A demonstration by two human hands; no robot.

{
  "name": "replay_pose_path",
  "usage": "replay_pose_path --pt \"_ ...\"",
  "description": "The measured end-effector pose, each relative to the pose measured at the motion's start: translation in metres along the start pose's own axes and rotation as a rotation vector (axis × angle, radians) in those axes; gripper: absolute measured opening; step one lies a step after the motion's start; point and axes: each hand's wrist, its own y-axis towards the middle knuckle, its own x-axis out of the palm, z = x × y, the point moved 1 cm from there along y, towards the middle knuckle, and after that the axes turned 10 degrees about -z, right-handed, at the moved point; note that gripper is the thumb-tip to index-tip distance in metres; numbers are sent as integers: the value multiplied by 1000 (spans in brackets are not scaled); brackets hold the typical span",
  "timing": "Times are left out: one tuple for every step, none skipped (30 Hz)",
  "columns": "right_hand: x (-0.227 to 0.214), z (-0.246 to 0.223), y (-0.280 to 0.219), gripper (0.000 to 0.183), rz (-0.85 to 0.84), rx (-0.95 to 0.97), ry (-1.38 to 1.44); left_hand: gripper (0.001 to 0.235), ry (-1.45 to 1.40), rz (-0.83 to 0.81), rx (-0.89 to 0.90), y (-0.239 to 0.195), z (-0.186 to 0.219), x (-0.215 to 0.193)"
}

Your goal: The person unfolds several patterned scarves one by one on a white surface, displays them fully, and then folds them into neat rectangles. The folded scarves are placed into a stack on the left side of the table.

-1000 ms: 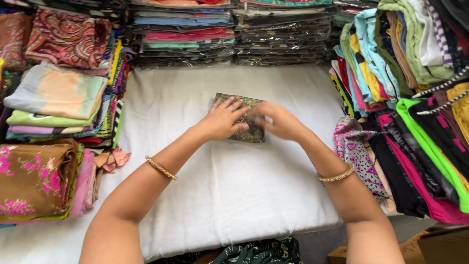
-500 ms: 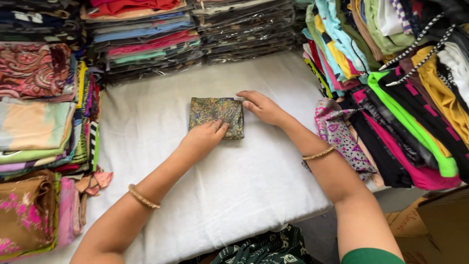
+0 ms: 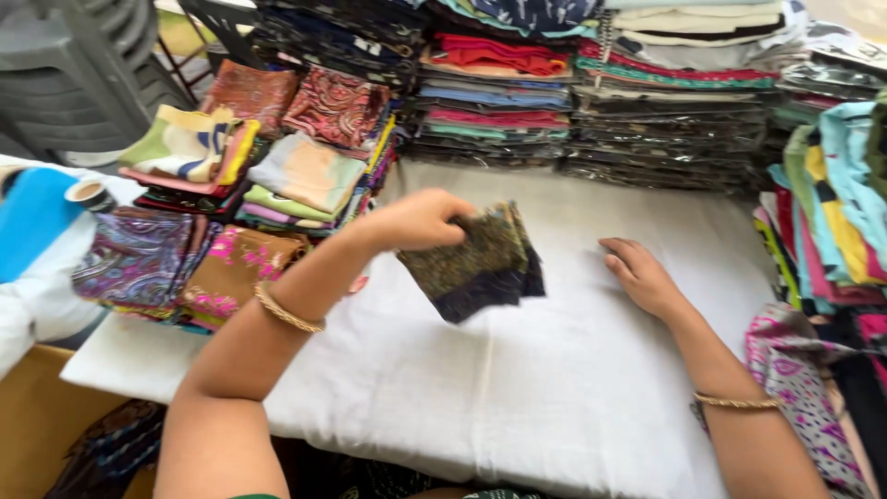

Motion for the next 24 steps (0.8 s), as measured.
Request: replay_pose_path --pt "0 -1 -1 44 6 11 -1 35 162 21 16 -7 -11 -13" --pt "1 0 -1 44 5 5 5 35 166 21 8 -16 -16 -33" --pt "2 0 0 44 -2 11 1 33 308 151 -66 -25 -21 -55" --pt "1 1 0 44 -9 19 -8 31 448 282 -135 -33 -26 -77" --pt "2 1 0 44 -10 16 -6 31 450 283 -139 -46 -18 -93" --pt "1 1 0 44 -16 33 -9 32 505 434 -216 -60 -10 -110" --pt "1 1 0 44 -22 50 -11 34 560 585 -295 -73 -2 -126" --pt "1 2 1 44 -25 45 -14 34 559 590 -298 -81 -15 -130" --pt "1 4 2 44 -26 42 -20 35 618 627 -265 -88 -28 -134" --pt "3 6 2 44 -28 40 -24 37 678 661 -232 -96 -40 -137" --pt "2 6 3 44 -32 35 -24 37 679 664 -238 -103 -67 -127" --pt "2 7 2 44 -25 36 -29 35 751 669 -146 -108 -92 -119" --pt "3 8 2 45 -18 36 -34 33 821 672 -53 -113 -117 -110" --pt "3 9 3 45 -14 38 -27 33 826 667 -50 -119 -133 -100" --pt "3 11 4 45 -11 22 -42 41 898 570 -115 -124 -151 -91" --pt "3 12 3 45 -12 7 -59 51 963 473 -181 -130 -169 -79" --pt "4 11 3 45 -13 11 -54 51 964 467 -180 -133 -168 -77" --pt "3 10 2 45 -14 19 -62 52 911 436 -233 -137 -168 -73" --pt "3 8 2 45 -15 28 -70 53 858 405 -286 -142 -168 -69" --pt "4 9 2 45 -18 28 -70 53 856 404 -288 -145 -156 -70" --pt "4 9 2 45 -17 32 -68 53 812 437 -289 -148 -144 -71" --pt "3 10 2 45 -12 37 -66 53 770 469 -287 -150 -131 -74" --pt "3 9 2 45 -11 39 -64 53 771 467 -284 -151 -131 -73" --pt "3 8 1 45 -18 45 -72 52 758 476 -259 -151 -131 -73"
